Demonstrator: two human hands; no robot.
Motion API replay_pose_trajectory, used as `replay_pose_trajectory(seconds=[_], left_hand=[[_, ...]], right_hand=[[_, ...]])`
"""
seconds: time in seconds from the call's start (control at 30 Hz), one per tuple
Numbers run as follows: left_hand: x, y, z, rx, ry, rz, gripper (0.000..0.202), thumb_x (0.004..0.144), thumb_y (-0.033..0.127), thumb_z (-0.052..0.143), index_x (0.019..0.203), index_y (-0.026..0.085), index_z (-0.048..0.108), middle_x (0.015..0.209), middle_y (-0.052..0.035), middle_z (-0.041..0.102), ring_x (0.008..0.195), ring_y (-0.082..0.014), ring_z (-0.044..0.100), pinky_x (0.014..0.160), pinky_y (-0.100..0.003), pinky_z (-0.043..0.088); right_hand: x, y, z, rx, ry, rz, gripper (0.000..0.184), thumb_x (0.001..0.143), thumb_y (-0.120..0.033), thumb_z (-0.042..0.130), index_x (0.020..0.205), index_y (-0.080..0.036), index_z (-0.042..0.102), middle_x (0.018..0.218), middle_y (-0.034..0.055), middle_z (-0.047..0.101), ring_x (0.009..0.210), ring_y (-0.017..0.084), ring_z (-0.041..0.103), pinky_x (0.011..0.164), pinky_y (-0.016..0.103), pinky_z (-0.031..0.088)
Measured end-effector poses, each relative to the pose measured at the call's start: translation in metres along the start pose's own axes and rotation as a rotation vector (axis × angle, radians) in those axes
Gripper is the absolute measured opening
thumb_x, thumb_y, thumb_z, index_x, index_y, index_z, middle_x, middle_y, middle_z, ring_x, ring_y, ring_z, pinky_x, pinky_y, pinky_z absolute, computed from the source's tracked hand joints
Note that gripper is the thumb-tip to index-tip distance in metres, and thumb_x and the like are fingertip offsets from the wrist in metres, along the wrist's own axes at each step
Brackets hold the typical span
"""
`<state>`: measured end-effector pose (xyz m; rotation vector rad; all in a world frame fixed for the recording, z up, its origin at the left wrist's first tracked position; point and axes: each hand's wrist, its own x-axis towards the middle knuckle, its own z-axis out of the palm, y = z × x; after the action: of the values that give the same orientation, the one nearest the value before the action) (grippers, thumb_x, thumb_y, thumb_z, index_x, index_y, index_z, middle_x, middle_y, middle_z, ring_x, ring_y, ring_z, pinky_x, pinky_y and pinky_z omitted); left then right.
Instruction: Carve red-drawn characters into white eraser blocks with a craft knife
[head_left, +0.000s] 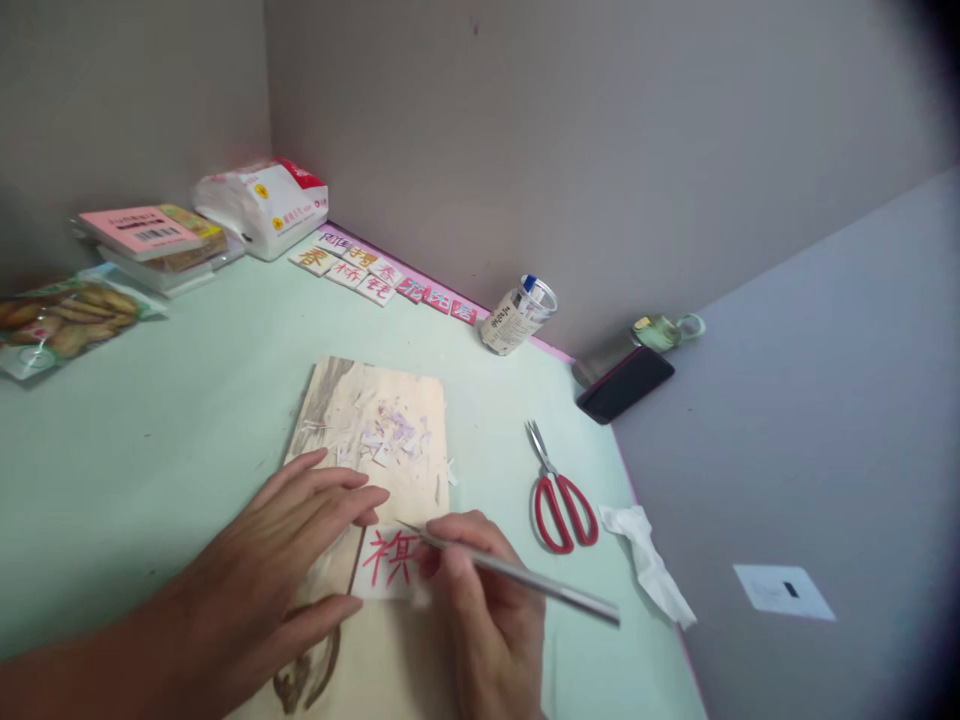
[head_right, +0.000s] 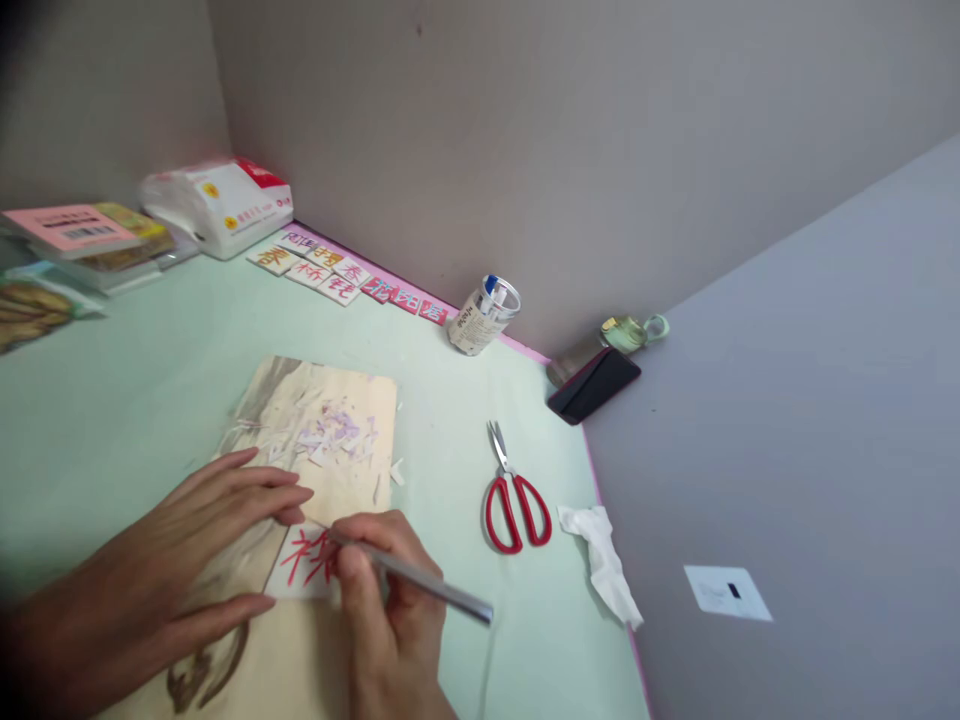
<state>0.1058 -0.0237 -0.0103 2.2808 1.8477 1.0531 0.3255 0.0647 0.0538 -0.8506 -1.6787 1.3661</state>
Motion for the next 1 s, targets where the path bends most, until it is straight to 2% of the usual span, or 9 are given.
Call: replay_pose_trajectory(seconds=[0.07,0.2,0.4,0.57,0.63,0.7,0.77,0.9,1.0], left_hand=[[0.001,0.006,0.001,-0.023,0.008,-0.067,0.056,0.1,0.025,0.064,0.154,0.028,0.052,0.148,-0.0067,0.075,0.148,-0.028,0.065,0.138,-0.051,0.041],[0.001,0.011,0.002,-0.051,0.004,-0.101,0.055,0.097,0.024,0.064,0.15,0.03,0.053,0.147,-0.0054,0.075,0.148,-0.0287,0.065,0.138,-0.051,0.041],[0.002,0.013,0.001,-0.101,-0.02,-0.109,0.062,0.096,0.024,0.066,0.155,0.03,0.049,0.148,-0.0044,0.074,0.151,-0.0294,0.061,0.141,-0.05,0.035],[0.007,0.012,-0.004,-0.081,-0.048,-0.062,0.08,0.084,0.028,0.087,0.153,0.031,0.048,0.127,-0.0002,0.078,0.131,-0.0306,0.072,0.142,-0.05,0.032],[0.008,0.005,-0.009,-0.061,-0.063,-0.032,0.079,0.091,0.033,0.083,0.16,0.03,0.044,0.137,-0.0044,0.077,0.138,-0.032,0.07,0.141,-0.052,0.036],[0.007,-0.005,-0.015,-0.043,-0.111,-0.001,0.075,0.102,0.032,0.068,0.171,0.027,0.038,0.165,-0.0094,0.065,0.16,-0.0327,0.055,0.139,-0.05,0.04],[0.005,-0.013,-0.02,-0.04,-0.184,0.1,0.076,0.106,0.024,0.057,0.179,0.028,0.033,0.18,-0.0058,0.052,0.17,-0.0308,0.044,0.139,-0.047,0.043],[0.0,-0.012,-0.017,-0.042,-0.167,0.104,0.081,0.104,0.014,0.05,0.181,0.031,0.032,0.181,-0.0008,0.05,0.17,-0.0295,0.044,0.137,-0.047,0.045],[0.003,-0.002,-0.008,-0.036,-0.011,0.056,0.074,0.104,0.028,0.068,0.173,0.028,0.041,0.172,-0.0102,0.061,0.162,-0.0354,0.055,0.137,-0.055,0.045]], right_hand=[[-0.005,0.006,0.001,-0.073,-0.007,-0.018,0.01,0.109,-0.031,0.077,0.104,-0.026,0.083,0.087,0.0021,0.077,0.074,0.016,0.069,0.067,0.024,0.054],[-0.008,0.01,0.004,-0.131,0.005,0.012,0.016,0.109,-0.03,0.074,0.095,-0.024,0.074,0.079,-0.0001,0.07,0.066,0.015,0.063,0.059,0.023,0.048],[-0.005,0.009,0.005,-0.143,0.024,-0.005,0.017,0.108,-0.03,0.074,0.092,-0.024,0.074,0.078,0.0013,0.07,0.066,0.017,0.062,0.06,0.025,0.048],[-0.007,0.01,0.004,-0.164,0.083,-0.041,0.014,0.108,-0.031,0.077,0.095,-0.026,0.08,0.077,0.0001,0.07,0.063,0.016,0.06,0.058,0.025,0.047],[-0.006,0.009,0.003,-0.142,0.099,0.0,0.014,0.106,-0.034,0.08,0.095,-0.027,0.082,0.078,0.0007,0.07,0.065,0.017,0.062,0.06,0.025,0.049],[-0.006,0.008,0.002,-0.121,0.126,0.049,0.014,0.104,-0.037,0.083,0.095,-0.026,0.082,0.081,0.0016,0.072,0.069,0.018,0.065,0.062,0.025,0.052],[-0.005,0.006,0.001,-0.106,0.157,0.099,0.015,0.102,-0.04,0.086,0.098,-0.026,0.083,0.083,0.0025,0.074,0.071,0.019,0.067,0.064,0.026,0.055],[-0.006,0.004,-0.001,-0.078,0.187,0.12,0.022,0.104,-0.045,0.084,0.1,-0.024,0.08,0.077,0.0011,0.07,0.065,0.018,0.063,0.059,0.026,0.053],[-0.008,0.001,-0.001,-0.064,0.192,0.071,0.028,0.106,-0.047,0.08,0.092,-0.023,0.075,0.074,0.0003,0.065,0.063,0.017,0.06,0.057,0.026,0.05]])
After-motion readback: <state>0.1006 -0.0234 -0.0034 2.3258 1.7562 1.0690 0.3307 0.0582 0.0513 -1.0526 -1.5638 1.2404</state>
